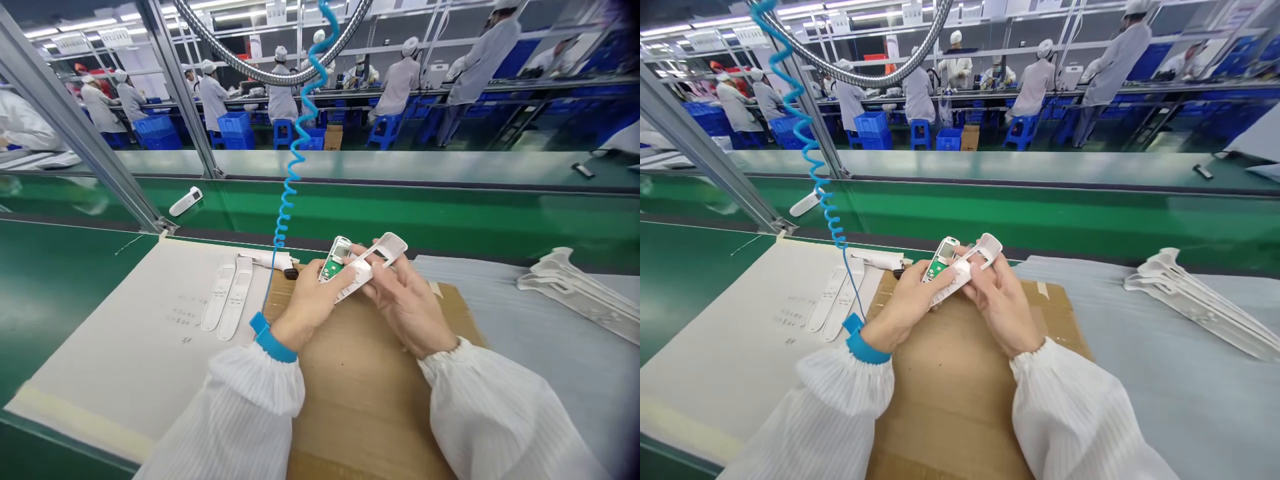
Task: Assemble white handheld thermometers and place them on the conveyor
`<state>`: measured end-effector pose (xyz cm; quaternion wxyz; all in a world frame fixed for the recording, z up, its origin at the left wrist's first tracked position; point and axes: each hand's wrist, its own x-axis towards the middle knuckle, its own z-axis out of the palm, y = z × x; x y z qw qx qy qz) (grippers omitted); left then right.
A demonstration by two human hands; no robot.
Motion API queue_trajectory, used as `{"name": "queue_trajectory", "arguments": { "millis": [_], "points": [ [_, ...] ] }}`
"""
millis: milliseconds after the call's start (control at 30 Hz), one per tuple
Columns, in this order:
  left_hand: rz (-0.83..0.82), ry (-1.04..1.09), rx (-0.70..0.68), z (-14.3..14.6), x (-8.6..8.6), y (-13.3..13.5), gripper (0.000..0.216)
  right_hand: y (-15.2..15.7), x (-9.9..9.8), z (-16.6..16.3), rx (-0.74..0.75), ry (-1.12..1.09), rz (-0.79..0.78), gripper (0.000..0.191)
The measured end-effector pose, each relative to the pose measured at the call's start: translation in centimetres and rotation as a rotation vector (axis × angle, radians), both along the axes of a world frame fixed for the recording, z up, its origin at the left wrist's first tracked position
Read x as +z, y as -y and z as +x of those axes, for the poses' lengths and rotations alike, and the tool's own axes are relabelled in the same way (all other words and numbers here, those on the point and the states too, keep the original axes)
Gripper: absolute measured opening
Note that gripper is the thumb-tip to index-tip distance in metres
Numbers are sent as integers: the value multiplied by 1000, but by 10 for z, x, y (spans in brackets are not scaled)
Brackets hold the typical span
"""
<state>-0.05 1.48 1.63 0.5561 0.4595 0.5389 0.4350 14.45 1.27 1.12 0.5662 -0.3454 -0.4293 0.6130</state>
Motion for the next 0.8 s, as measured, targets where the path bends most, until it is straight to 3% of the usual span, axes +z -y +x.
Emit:
{"name": "queue_trajectory", "arguments": {
  "millis": [133,267,400,600,800],
  "points": [
    [-13,-49,7,-2,0,-2,29,-3,-11,23,68,90,11,46],
    [273,-281,110,-1,-3,0,41,-7,-15,36,-21,141,6,43],
    [472,-295,-1,7,-4,9,30,-7,-13,36,-30,89,-29,42],
    [429,-252,-19,14,-2,16,29,-5,-13,34,5,88,1,47],
    [350,-98,-41,15,-6,13,26,-7,-15,39,-46,162,68,38]
  ]
}}
